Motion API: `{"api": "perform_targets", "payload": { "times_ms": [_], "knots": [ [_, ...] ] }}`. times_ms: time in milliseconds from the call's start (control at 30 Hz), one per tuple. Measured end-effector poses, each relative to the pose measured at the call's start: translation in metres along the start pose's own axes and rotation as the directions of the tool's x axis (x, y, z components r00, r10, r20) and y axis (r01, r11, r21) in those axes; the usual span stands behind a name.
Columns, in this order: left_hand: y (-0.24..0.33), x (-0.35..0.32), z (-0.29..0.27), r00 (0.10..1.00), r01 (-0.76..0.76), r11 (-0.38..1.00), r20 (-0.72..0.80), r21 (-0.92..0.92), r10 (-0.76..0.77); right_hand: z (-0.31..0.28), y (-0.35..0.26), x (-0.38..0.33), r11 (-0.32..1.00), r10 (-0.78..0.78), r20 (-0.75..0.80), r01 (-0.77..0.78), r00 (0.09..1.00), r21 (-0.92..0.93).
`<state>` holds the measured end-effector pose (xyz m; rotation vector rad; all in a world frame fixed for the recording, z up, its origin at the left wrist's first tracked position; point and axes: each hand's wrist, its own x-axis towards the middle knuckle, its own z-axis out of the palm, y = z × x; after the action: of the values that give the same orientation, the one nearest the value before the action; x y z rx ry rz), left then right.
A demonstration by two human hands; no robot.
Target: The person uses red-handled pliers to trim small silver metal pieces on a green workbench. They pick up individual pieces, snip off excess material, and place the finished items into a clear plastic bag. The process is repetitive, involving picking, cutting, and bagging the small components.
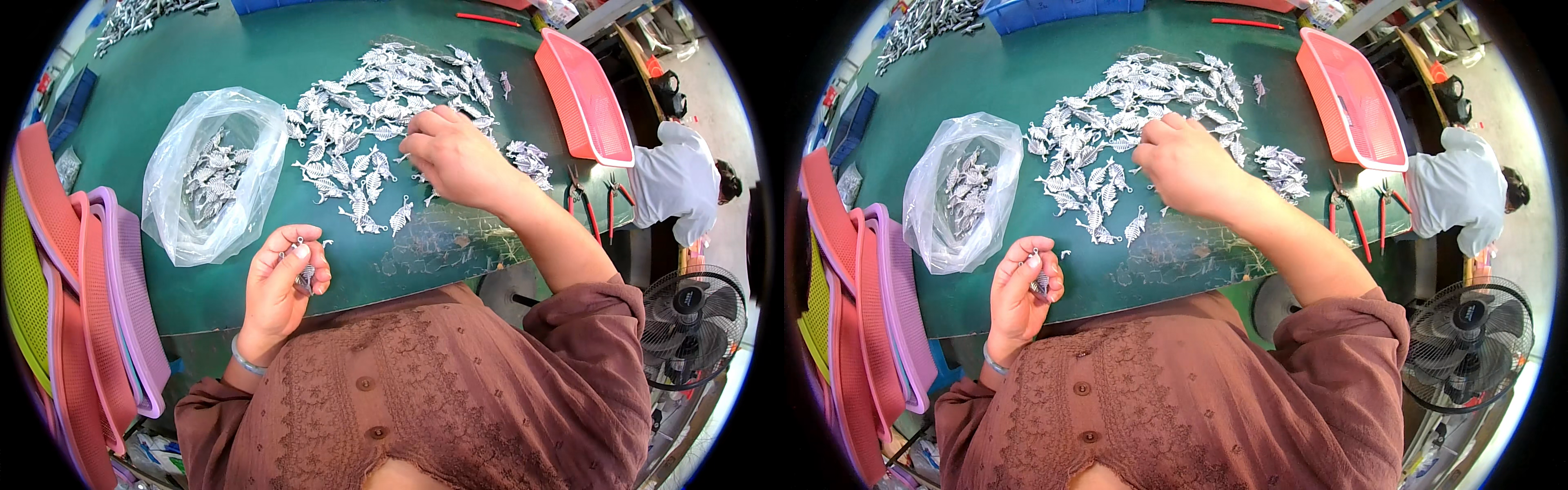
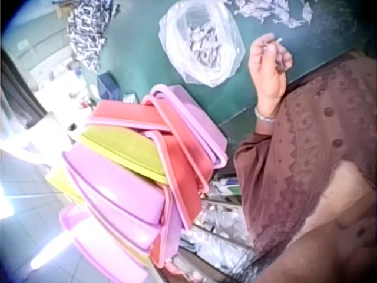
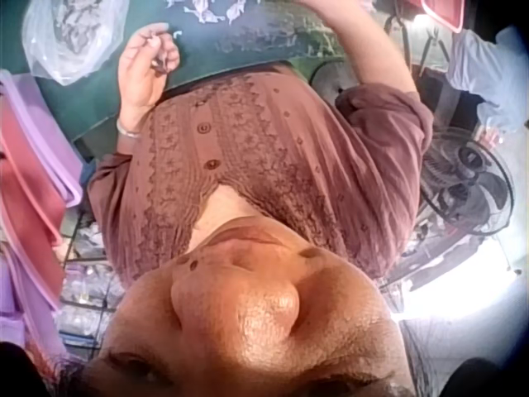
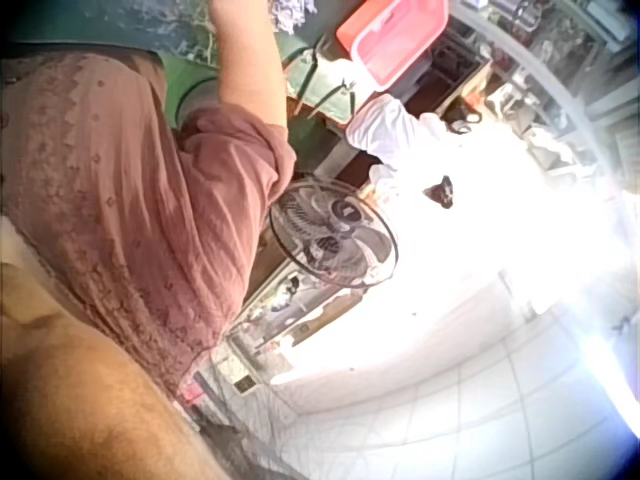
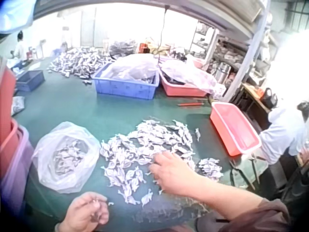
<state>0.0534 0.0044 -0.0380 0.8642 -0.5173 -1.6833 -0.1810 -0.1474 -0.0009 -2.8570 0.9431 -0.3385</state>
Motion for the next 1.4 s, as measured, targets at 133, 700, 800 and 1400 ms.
{"api": "perform_targets", "payload": {
  "times_ms": [133, 700, 800, 1400],
  "knots": [
    [0.000, 0.000, 0.001, 1.000, 0.000, 1.000, -0.008, -0.004, 0.000, 0.008, -0.015, 0.004, 0.996, 0.033, -0.012, -0.032, 0.999, 0.082],
    [0.001, -0.001, 0.001, 1.000, -0.004, 1.000, 0.020, -0.006, 0.004, -0.024, 0.005, -0.010, 0.968, 0.115, 0.000, -0.112, 0.993, 0.225],
    [0.001, -0.001, 0.000, 1.000, 0.001, 1.000, 0.018, -0.006, -0.001, -0.048, 0.016, -0.034, 0.950, 0.205, 0.007, -0.201, 0.979, 0.237],
    [0.000, 0.000, 0.001, 1.000, -0.002, 1.000, 0.006, 0.008, 0.002, -0.083, 0.042, -0.110, 0.877, 0.479, 0.025, -0.476, 0.878, -0.067]
  ]
}}
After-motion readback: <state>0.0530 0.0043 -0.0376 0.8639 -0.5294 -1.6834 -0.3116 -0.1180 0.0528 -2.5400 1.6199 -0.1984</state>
